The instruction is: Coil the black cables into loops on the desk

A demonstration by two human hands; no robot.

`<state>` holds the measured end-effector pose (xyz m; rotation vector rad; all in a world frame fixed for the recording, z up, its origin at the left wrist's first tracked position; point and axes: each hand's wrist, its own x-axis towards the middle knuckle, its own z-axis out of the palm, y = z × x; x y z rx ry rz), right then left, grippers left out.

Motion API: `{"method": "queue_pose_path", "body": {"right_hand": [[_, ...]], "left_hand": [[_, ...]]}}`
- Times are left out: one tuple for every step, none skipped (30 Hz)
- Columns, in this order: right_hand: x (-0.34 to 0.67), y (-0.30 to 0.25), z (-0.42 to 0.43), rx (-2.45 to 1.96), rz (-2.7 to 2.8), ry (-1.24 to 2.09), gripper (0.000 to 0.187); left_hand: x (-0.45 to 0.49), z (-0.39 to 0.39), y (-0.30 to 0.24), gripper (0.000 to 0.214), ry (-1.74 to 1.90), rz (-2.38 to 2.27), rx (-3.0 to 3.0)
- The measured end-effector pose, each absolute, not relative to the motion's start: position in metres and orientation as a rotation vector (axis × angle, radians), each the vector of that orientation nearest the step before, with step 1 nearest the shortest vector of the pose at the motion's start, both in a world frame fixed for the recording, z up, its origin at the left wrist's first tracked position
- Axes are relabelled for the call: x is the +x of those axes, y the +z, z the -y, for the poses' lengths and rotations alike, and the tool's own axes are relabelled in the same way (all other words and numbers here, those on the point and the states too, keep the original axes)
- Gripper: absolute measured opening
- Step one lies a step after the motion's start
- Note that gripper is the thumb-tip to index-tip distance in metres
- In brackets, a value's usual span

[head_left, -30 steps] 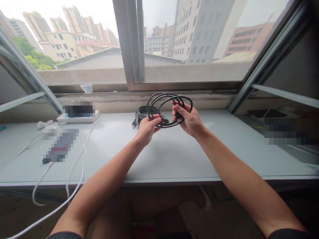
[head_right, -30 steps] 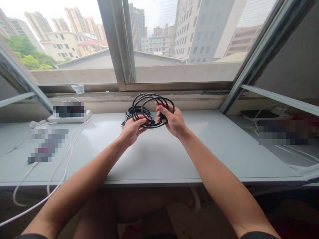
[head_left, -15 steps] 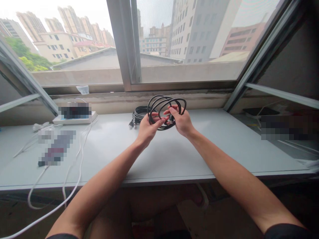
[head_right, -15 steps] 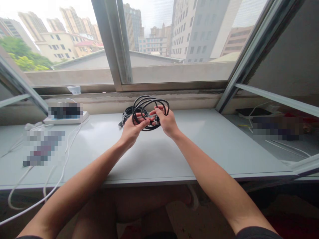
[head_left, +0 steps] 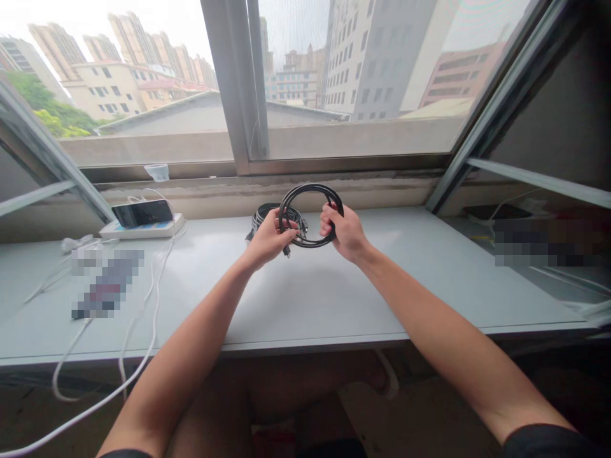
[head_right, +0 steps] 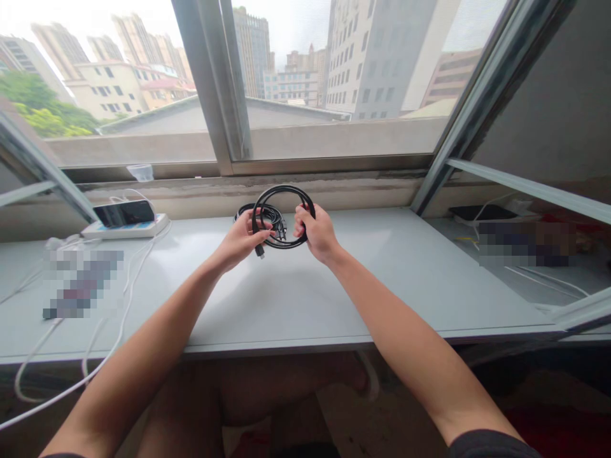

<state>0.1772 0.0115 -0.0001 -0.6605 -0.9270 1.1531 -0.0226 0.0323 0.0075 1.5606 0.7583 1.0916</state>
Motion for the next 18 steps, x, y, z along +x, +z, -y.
{"method": "queue_pose_path", "body": {"right_hand": [[0.178,0.003,-0.009,-0.650,0.935,1.194,0.049],[0.179,0.007,-0.007,-0.647,0.948,1.237,0.050],[0.181,0.010,-0.004,-0.647,0.965,1.277,0.051],[0.183,0.014,-0.002,-0.648,0.984,1.316,0.052],[0.186,0.017,0.001,-0.648,1.002,1.352,0.052],[0.189,0.020,0.002,-0.646,1.016,1.384,0.052],[0.192,0.022,0.004,-0.645,1.027,1.408,0.048],[0.196,0.023,0.005,-0.650,1.039,1.419,0.041],[0.199,0.025,0.005,-0.663,1.054,1.417,0.032],[0.202,0.025,0.005,-0.685,1.072,1.404,0.025],[0.205,0.026,0.005,-0.711,1.091,1.384,0.021],[0.208,0.026,0.005,-0.737,1.112,1.360,0.019],[0.212,0.026,0.004,-0.757,1.133,1.334,0.018],[0.215,0.026,0.004,-0.770,1.153,1.306,0.017],[0.219,0.027,0.004,-0.780,1.174,1.273,0.016],[0.223,0.028,0.004,-0.792,1.199,1.236,0.015],[0.228,0.028,0.003,-0.809,1.223,1.198,0.015],[0.233,0.029,0.003,-0.826,1.238,1.163,0.015]], "left_hand": [[-0.025,-0.035,0.005,0.060,1.107,-0.806,1.627],[-0.028,-0.038,0.004,0.058,1.108,-0.844,1.681],[-0.031,-0.041,0.004,0.056,1.101,-0.877,1.721],[-0.035,-0.044,0.005,0.054,1.099,-0.913,1.745],[-0.039,-0.046,0.006,0.052,1.111,-0.952,1.763],[-0.044,-0.049,0.008,0.050,1.142,-0.995,1.782],[-0.050,-0.052,0.010,0.048,1.191,-1.040,1.804],[-0.055,-0.055,0.011,0.048,1.240,-1.078,1.830],[-0.061,-0.057,0.013,0.049,1.283,-1.103,1.852],[-0.067,-0.060,0.014,0.050,1.316,-1.115,1.862],[-0.073,-0.062,0.015,0.050,1.344,-1.116,1.851],[-0.078,-0.063,0.016,0.050,1.373,-1.108,1.818],[-0.082,-0.063,0.017,0.049,1.407,-1.089,1.767],[-0.086,-0.062,0.019,0.047,1.448,-1.061,1.704],[-0.089,-0.061,0.022,0.046,1.487,-1.025,1.636],[-0.091,-0.059,0.025,0.046,1.517,-0.987,1.574],[-0.093,-0.056,0.028,0.048,1.542,-0.954,1.520],[-0.094,-0.054,0.032,0.050,1.563,-0.932,1.481]]}}
